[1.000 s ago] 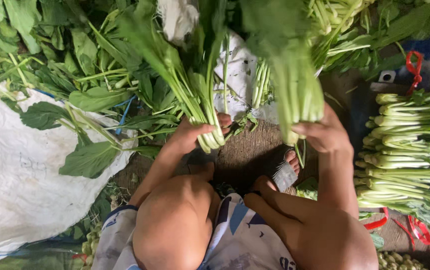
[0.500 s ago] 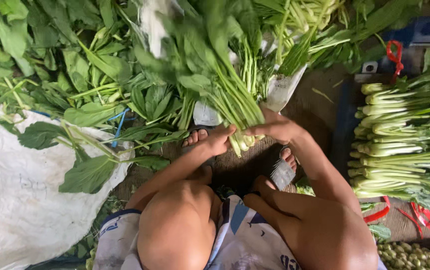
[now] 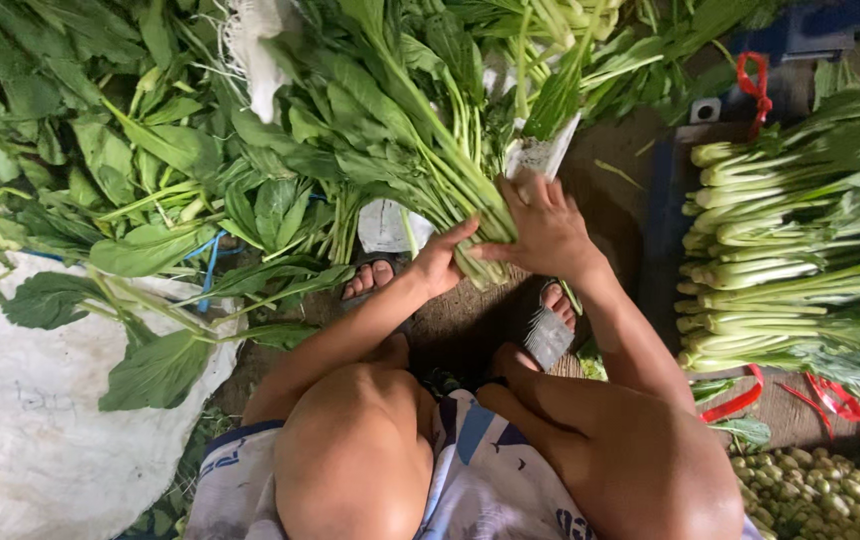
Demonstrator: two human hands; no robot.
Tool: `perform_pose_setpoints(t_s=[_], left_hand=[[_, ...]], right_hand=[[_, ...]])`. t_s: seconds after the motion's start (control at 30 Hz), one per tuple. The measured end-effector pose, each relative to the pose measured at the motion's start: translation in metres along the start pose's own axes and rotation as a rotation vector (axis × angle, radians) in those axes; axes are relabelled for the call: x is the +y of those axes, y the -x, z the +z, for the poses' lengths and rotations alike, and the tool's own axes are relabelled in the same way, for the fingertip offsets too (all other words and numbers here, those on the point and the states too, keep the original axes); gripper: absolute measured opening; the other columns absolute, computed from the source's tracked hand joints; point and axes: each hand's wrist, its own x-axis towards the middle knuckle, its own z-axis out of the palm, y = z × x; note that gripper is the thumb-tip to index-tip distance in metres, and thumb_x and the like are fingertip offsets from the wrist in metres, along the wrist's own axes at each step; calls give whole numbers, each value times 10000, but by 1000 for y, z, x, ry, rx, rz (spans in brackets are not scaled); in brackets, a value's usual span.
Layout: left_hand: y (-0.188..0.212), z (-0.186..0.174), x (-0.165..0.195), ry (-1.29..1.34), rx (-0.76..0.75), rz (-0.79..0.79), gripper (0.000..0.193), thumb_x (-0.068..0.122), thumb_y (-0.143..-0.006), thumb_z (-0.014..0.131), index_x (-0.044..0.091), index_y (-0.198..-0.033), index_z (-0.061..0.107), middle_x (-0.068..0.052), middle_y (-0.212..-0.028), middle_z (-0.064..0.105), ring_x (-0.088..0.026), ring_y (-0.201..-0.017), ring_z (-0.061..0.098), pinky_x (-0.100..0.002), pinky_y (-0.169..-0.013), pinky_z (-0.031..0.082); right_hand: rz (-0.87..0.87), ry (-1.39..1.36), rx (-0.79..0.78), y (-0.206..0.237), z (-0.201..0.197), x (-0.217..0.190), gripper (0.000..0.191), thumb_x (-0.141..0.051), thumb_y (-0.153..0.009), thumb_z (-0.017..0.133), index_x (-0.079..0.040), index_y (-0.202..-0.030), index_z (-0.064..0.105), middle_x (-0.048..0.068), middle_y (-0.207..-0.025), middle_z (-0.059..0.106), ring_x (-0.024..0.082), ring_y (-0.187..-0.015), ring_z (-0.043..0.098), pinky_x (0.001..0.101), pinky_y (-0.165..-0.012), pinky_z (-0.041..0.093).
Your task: The person sits on the floor and gathers loose leafy green vegetables into bunches, aligning the stems by hand. They secure each bunch with a red rubber band and place the finished bunches into stacked crates beside them.
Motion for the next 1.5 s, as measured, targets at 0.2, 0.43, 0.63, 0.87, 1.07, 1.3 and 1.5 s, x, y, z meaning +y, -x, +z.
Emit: perform_pose_setpoints(t_s=[0.2, 0.43, 0.63, 0.87, 1.07, 1.3, 1.5], left_hand=[[1, 30, 5, 39, -15, 90, 693, 404, -888, 799, 30, -1407, 533, -136, -1186, 649, -289, -1078, 646, -460, -928, 591], [-4, 36, -9, 190, -2, 90, 591, 460, -955, 722, 131, -1410, 537, -71, -1306, 622, -236, -1169, 633, -416, -986, 564], [19, 31, -16, 114, -92, 96, 498, 448, -1033, 574, 84, -1369, 522, -94, -1272, 608, -241, -1130, 644, -422, -930, 581], [52, 7, -14, -148, 86, 52, 561, 362, -958, 626, 38, -1400, 509, -105, -1277, 614, -252, -1127, 631, -443, -946, 559], [61, 6, -4, -550, 8, 133, 651, 301, -856, 839, -46, -1345, 583, -169, -1234, 646, -299, -1151, 616, -472, -997, 505], [120, 135, 56, -852, -508, 384, 700, 403, -858, 754, 12, -1393, 528, -171, -1296, 599, -316, -1208, 568, -478, -1033, 474], [184, 249, 84, -765, -956, 352, 763, 498, -858, 693, 41, -1433, 489, -203, -1336, 563, -354, -1247, 525, -504, -1051, 438]], right_hand=[[-281, -745, 352, 22, 7, 11, 794, -525, -1092, 500, 81, -1579, 343, 291, -1569, 397, 403, -1482, 412, 474, -1216, 348], [-144, -610, 858, 35, 40, -8, 306, -254, -1056, 552, -25, -1219, 671, 229, -1428, 566, 379, -1369, 575, 444, -1150, 493], [-228, -476, 1120, 42, 68, -26, 306, -228, -995, 554, -36, -1214, 646, 179, -1253, 638, 364, -1156, 618, 464, -1017, 516], [-75, -1078, 550, 53, 36, -10, 629, -506, -921, 694, -24, -1315, 599, 119, -1107, 715, 242, -1013, 716, 402, -917, 583], [-166, -967, 151, 40, 17, -8, 904, -506, -900, 880, 64, -1450, 444, 224, -1324, 621, 319, -1196, 612, 421, -1015, 508], [-557, -865, 391, 50, 27, -24, 774, -424, -783, 901, -29, -1369, 584, 206, -1328, 646, 362, -1273, 630, 460, -1103, 510], [-733, -834, 457, -13, 104, 10, 829, -416, -850, 856, -42, -1492, 487, 231, -1534, 500, 404, -1443, 474, 530, -1226, 374]])
